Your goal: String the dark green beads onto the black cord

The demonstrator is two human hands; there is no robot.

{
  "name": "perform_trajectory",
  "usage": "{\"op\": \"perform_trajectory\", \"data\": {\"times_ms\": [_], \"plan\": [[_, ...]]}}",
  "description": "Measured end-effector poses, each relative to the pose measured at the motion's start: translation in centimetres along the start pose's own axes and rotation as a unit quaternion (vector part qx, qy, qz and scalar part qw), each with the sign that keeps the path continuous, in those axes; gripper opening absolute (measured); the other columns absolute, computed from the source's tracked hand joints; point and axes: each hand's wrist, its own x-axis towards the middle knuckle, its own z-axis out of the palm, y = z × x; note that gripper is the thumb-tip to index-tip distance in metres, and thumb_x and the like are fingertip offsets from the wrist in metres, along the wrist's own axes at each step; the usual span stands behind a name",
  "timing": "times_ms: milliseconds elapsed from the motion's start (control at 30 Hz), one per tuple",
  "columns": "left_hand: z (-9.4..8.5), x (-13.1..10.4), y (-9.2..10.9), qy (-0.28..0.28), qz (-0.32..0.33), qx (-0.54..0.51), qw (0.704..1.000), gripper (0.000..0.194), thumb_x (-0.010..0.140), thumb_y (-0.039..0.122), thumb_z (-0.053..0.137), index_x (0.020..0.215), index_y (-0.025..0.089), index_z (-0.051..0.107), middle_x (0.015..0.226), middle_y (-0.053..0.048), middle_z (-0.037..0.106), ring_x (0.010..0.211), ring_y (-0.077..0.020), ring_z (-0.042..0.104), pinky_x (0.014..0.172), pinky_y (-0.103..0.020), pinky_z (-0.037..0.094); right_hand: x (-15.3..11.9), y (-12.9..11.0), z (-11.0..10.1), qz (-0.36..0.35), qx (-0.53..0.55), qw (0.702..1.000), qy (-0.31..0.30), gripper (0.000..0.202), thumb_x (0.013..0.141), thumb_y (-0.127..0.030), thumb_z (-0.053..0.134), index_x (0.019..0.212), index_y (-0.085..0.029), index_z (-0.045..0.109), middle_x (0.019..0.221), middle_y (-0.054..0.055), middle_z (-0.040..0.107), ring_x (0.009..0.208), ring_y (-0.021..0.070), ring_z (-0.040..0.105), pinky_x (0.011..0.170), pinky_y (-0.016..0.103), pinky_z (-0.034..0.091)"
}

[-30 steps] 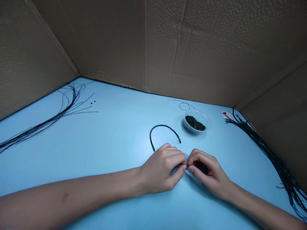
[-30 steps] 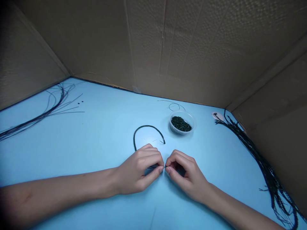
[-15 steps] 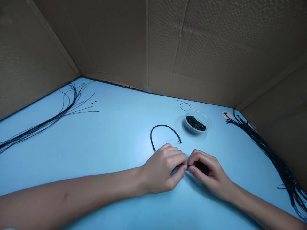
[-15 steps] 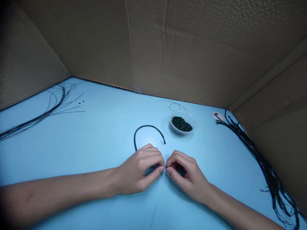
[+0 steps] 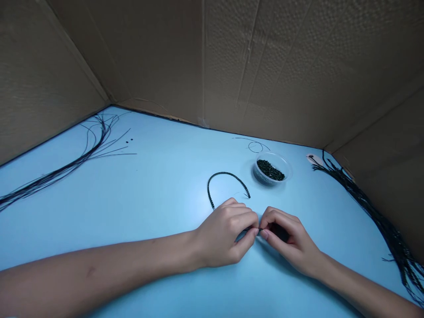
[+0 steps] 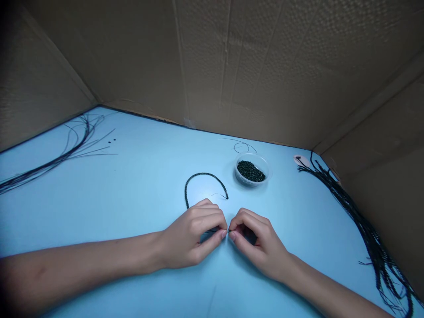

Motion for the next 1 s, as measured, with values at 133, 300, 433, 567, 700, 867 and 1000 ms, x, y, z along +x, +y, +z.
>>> {"op": "perform_trajectory", "data": {"times_ms": [133,300,433,567,700,867,1000], "plan": [[-0.02,0.03,-0.08,-0.006,0.001,-0.004,1.0,0.017,0.1,0.017,0.051,0.087,0.016,0.062,0.076,-0.001,0.067,0.072,-0.0166,0.062,0.078,-0.034,0.043,-0.01,-0.12,-0.02,0.002,-0.009,1.0,0.011,0.011,0.107,-0.022,0.057,0.096,-0.023,0.06,0.087,0.002,0.059,0.077,0.0173,0.053,0.071,0.03,0.042],[-0.09,0.07,-0.1,-0.006,0.0,-0.009,1.0,0.017,0.104,0.018,0.052,0.092,0.017,0.065,0.081,-0.002,0.071,0.076,-0.0173,0.065,0.081,-0.034,0.043,0.0,-0.17,0.06,0.005,-0.009,1.0,0.024,0.01,0.106,-0.02,0.057,0.097,-0.023,0.06,0.086,0.001,0.058,0.075,0.0161,0.053,0.069,0.029,0.041],[-0.13,0.07,0.04,0.022,-0.015,-0.005,1.0,0.011,0.102,0.019,0.057,0.098,0.017,0.066,0.088,-0.003,0.074,0.083,-0.0188,0.068,0.081,-0.034,0.042,-0.17,-0.1,0.13,0.011,0.005,0.998,0.054,0.011,0.107,-0.022,0.059,0.096,-0.023,0.062,0.085,0.0,0.059,0.073,0.0154,0.054,0.068,0.029,0.04],[-0.08,0.05,0.06,0.031,-0.021,0.004,0.999,0.012,0.1,0.016,0.055,0.092,0.017,0.065,0.083,-0.001,0.072,0.078,-0.0172,0.066,0.08,-0.034,0.041,-0.35,-0.13,0.08,0.027,0.014,0.997,0.071,0.011,0.106,-0.024,0.06,0.096,-0.023,0.062,0.084,0.0,0.059,0.072,0.0157,0.055,0.067,0.03,0.041],[-0.03,0.03,-0.03,0.024,-0.014,0.01,1.0,0.014,0.101,0.016,0.054,0.092,0.017,0.064,0.081,-0.001,0.07,0.077,-0.0169,0.064,0.08,-0.034,0.041,-0.31,-0.15,0.1,0.026,0.011,0.998,0.062,0.011,0.107,-0.024,0.059,0.097,-0.023,0.062,0.084,0.0,0.059,0.072,0.0157,0.056,0.067,0.029,0.041],[-0.08,0.05,0.03,0.025,-0.019,0.011,0.999,0.013,0.101,0.016,0.054,0.092,0.017,0.063,0.081,0.0,0.07,0.075,-0.0167,0.064,0.079,-0.034,0.042,-0.19,-0.04,0.19,0.018,0.001,0.998,0.053,0.007,0.106,-0.024,0.06,0.1,-0.022,0.063,0.086,0.001,0.06,0.075,0.0167,0.057,0.069,0.03,0.042],[-0.05,0.01,0.01,0.027,-0.021,0.008,0.999,0.013,0.1,0.016,0.055,0.091,0.016,0.064,0.081,0.0,0.07,0.076,-0.0167,0.064,0.08,-0.034,0.042,-0.12,-0.15,0.09,0.013,-0.002,0.999,0.049,0.007,0.106,-0.025,0.06,0.102,-0.022,0.066,0.087,0.003,0.061,0.075,0.0179,0.057,0.069,0.03,0.044]]}}
